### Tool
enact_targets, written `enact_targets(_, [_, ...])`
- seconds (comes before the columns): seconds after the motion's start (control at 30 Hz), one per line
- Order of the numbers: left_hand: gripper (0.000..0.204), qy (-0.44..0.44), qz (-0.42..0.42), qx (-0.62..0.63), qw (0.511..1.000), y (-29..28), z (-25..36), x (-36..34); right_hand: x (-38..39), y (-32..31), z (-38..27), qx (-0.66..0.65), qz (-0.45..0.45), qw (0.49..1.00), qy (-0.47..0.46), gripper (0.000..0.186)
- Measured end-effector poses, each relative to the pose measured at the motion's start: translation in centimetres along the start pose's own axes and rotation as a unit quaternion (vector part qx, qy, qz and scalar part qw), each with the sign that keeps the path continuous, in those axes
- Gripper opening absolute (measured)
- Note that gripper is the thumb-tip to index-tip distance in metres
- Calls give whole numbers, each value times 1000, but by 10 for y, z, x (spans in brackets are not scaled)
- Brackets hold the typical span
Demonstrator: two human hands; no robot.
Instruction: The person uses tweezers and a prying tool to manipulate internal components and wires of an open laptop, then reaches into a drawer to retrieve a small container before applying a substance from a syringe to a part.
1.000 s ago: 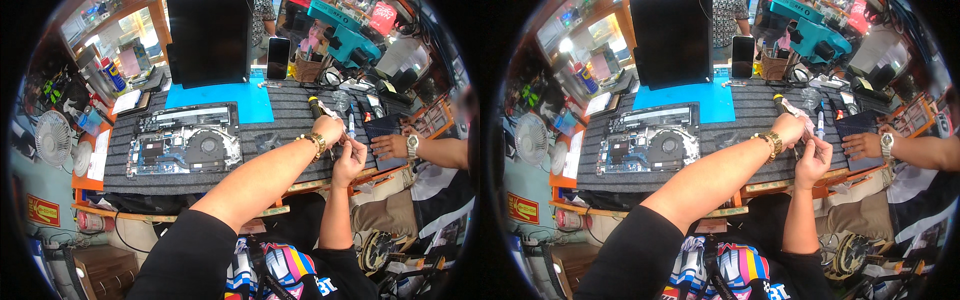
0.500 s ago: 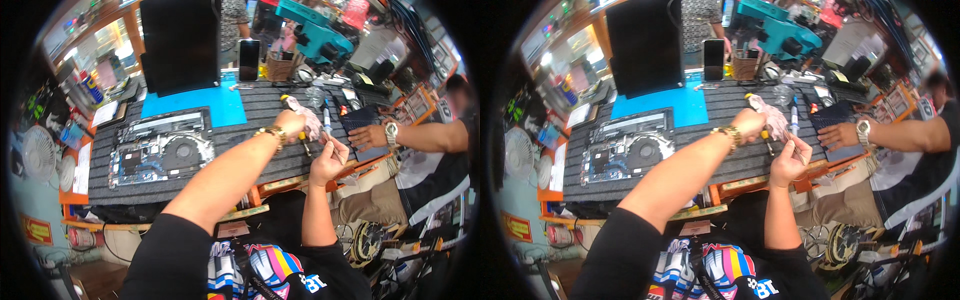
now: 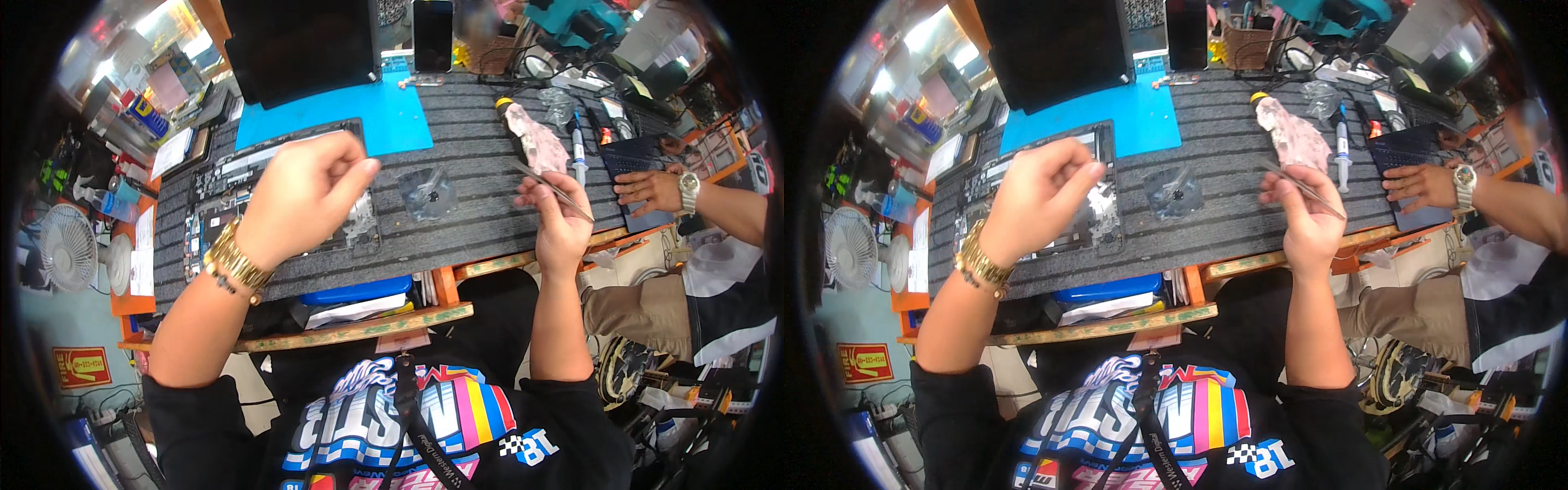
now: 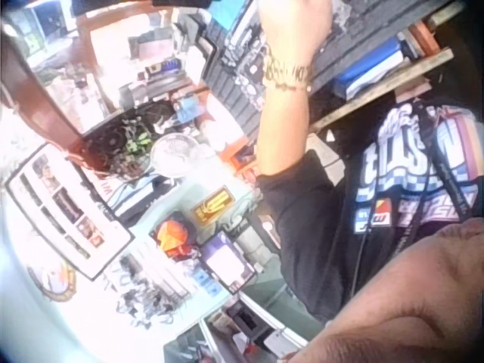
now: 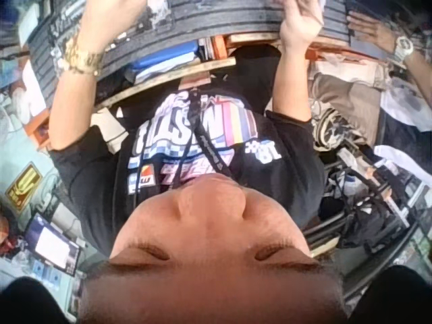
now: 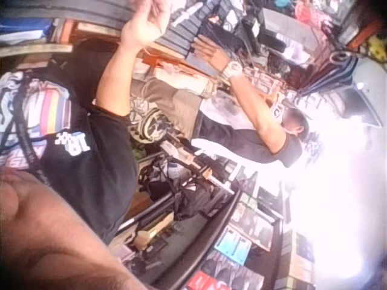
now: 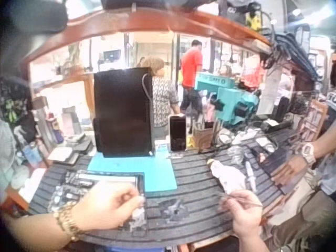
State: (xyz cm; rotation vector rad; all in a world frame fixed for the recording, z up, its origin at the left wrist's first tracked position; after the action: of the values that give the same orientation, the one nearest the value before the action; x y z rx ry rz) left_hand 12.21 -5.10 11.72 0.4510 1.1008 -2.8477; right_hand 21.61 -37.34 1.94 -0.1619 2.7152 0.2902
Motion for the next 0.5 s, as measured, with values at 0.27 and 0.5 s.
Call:
enact_targets(0.27, [19,-49,155,128,978,-13,-69,41,29,109,16,17,-232,966,113,17])
enact_targets(0.5, [10,32,111,33,993,-12,-57,50,30,119,32,109,-287,938,161,17])
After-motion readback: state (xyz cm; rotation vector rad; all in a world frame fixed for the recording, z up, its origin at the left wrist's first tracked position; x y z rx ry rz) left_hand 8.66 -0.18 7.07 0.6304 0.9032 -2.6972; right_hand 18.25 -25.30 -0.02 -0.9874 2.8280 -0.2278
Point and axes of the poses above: each hand's wrist, its own x-axis away from the middle knuckle, its own y-axis out of the palm, z = x × y, the point moved 10 cm from there along -x, towards the middle knuckle, and after that the axes turned 5 degrees about x, right-handed, at the moved point
